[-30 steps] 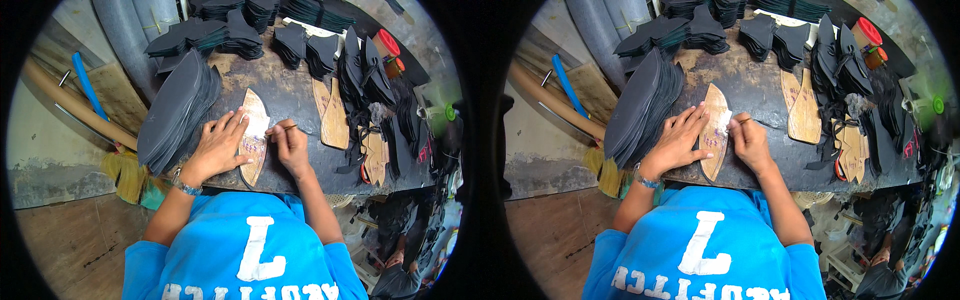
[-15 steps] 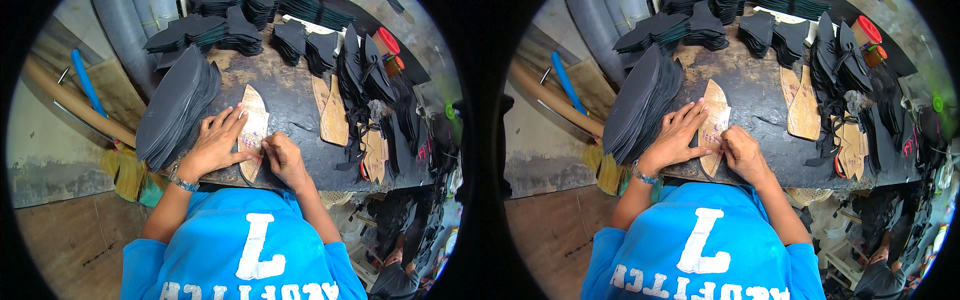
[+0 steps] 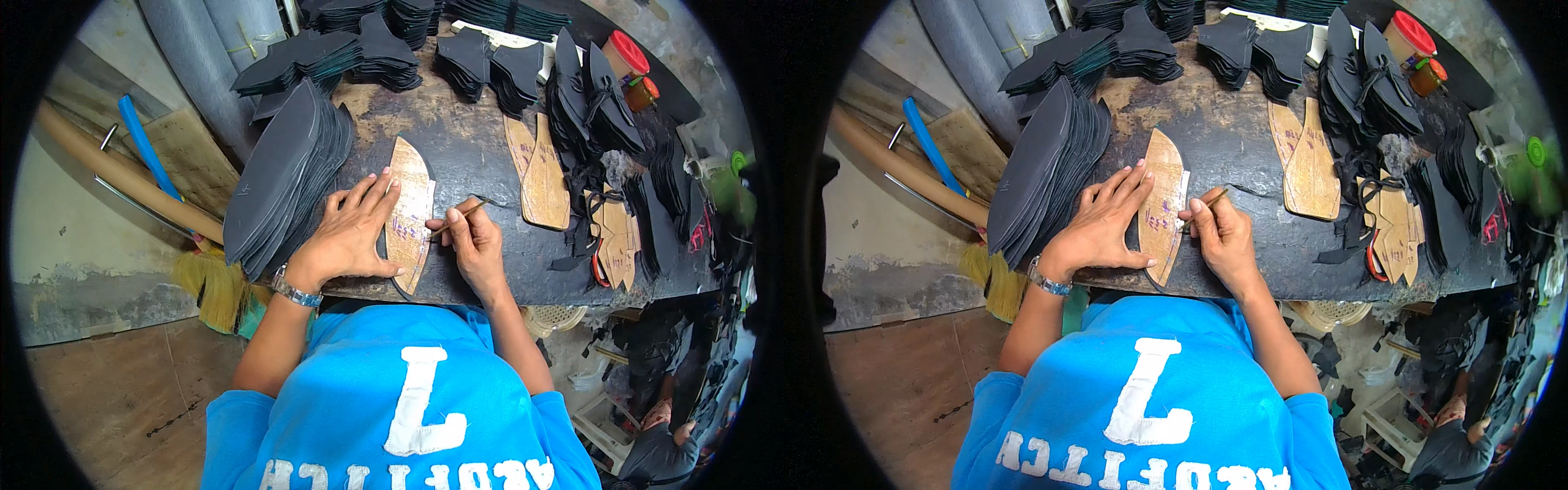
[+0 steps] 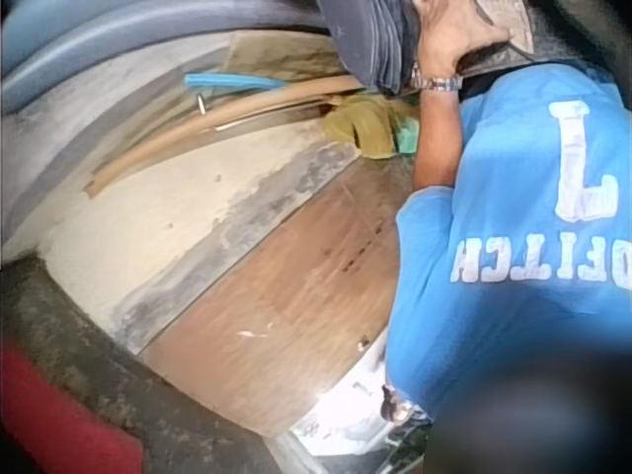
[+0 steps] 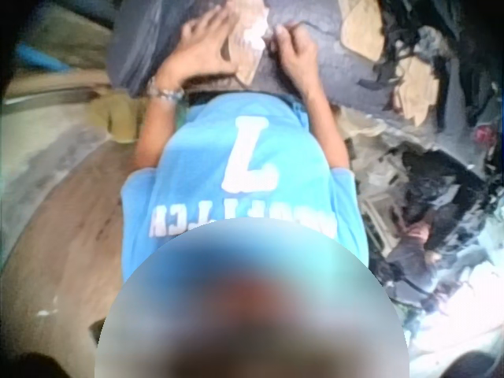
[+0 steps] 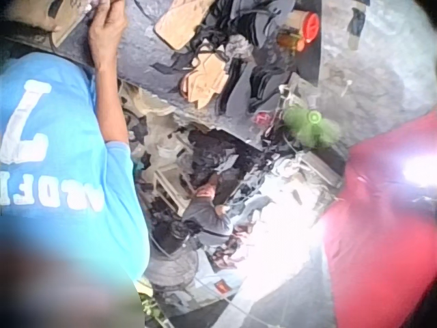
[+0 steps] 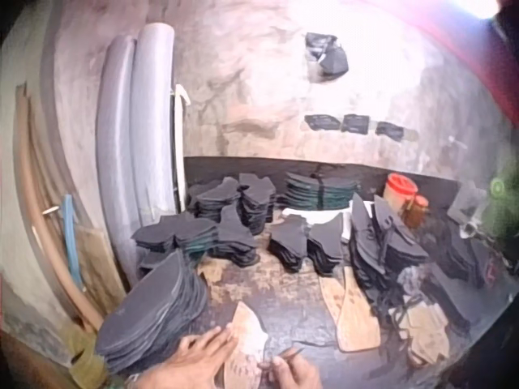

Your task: The person repeatedly marks the edges of shoe insoles using a small pointed tool. They handle insoles one at a time, align them on the table, and make marks along the perimeter before stacking them.

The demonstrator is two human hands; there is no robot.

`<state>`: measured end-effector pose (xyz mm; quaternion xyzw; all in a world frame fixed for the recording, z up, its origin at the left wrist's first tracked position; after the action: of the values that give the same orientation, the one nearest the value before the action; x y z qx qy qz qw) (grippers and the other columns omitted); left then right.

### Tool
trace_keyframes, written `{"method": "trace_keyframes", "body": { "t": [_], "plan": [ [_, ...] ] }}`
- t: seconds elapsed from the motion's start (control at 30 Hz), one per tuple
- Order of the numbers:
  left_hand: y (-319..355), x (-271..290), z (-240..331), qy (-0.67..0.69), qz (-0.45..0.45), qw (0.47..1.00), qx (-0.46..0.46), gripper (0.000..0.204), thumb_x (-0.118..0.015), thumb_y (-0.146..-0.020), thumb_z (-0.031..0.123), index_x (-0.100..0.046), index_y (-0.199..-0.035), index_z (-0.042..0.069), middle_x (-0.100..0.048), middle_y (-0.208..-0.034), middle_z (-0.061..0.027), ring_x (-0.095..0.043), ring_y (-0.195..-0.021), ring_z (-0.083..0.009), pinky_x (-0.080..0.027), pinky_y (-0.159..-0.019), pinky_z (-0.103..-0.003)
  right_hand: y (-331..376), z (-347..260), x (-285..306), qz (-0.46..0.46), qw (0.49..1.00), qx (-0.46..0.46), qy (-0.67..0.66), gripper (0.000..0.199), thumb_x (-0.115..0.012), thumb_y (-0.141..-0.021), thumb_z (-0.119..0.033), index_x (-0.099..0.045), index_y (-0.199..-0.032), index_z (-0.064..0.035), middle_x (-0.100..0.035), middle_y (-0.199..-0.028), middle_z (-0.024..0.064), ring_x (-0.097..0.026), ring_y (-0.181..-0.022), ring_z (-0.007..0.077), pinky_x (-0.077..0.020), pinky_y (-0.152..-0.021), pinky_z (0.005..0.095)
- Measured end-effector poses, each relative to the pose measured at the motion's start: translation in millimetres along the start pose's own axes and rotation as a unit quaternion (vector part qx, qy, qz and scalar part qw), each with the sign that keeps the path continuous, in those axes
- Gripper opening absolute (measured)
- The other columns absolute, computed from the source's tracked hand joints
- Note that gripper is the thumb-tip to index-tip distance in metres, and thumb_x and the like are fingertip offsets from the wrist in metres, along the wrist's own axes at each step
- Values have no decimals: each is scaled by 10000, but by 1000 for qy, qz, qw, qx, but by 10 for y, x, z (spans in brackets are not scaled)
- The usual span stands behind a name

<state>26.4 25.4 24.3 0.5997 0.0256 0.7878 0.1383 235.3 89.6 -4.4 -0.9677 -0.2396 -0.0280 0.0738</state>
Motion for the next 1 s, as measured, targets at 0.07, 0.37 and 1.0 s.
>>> {"method": "trace_keyframes", "body": {
  "t": [0.07,0.37,1.0],
  "plan": [
    [-2,0,-7,1,-6,1000,1,1257,-755,-635,678,-194,-1571,54,-143,-1635,-200,-176,-1492,-354,-184,-1155,-500,17,1,-2,-6,1000,13,12,222,-534,-1041,-200,-557,-899,-32,-679,-783,62,-617,-686,79,-445,-564,218],
    [-7,-11,-13,15,15,1000,-15,1249,-738,-639,710,-238,-1547,13,-153,-1628,-222,-189,-1486,-368,-195,-1144,-508,51,-114,-47,-49,980,133,143,158,-582,-988,-83,-586,-857,5,-610,-709,101,-603,-613,166,-475,-570,288],
    [-13,-1,14,3,1,1000,6,1244,-747,-644,703,-228,-1557,36,-159,-1636,-183,-175,-1498,-340,-190,-1159,-492,245,-193,-94,-151,942,229,195,91,-601,-956,-39,-578,-893,23,-652,-874,172,-676,-778,280,-544,-707,340]
  ]
}}
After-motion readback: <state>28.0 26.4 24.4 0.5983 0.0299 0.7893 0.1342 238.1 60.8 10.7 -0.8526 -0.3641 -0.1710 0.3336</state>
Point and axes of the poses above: each hand's wrist, its own y-axis away from the middle knuckle, its own x-axis out of the back of the hand, z = x × y, the point moved 1 cm from there along -y, towards the middle knuckle
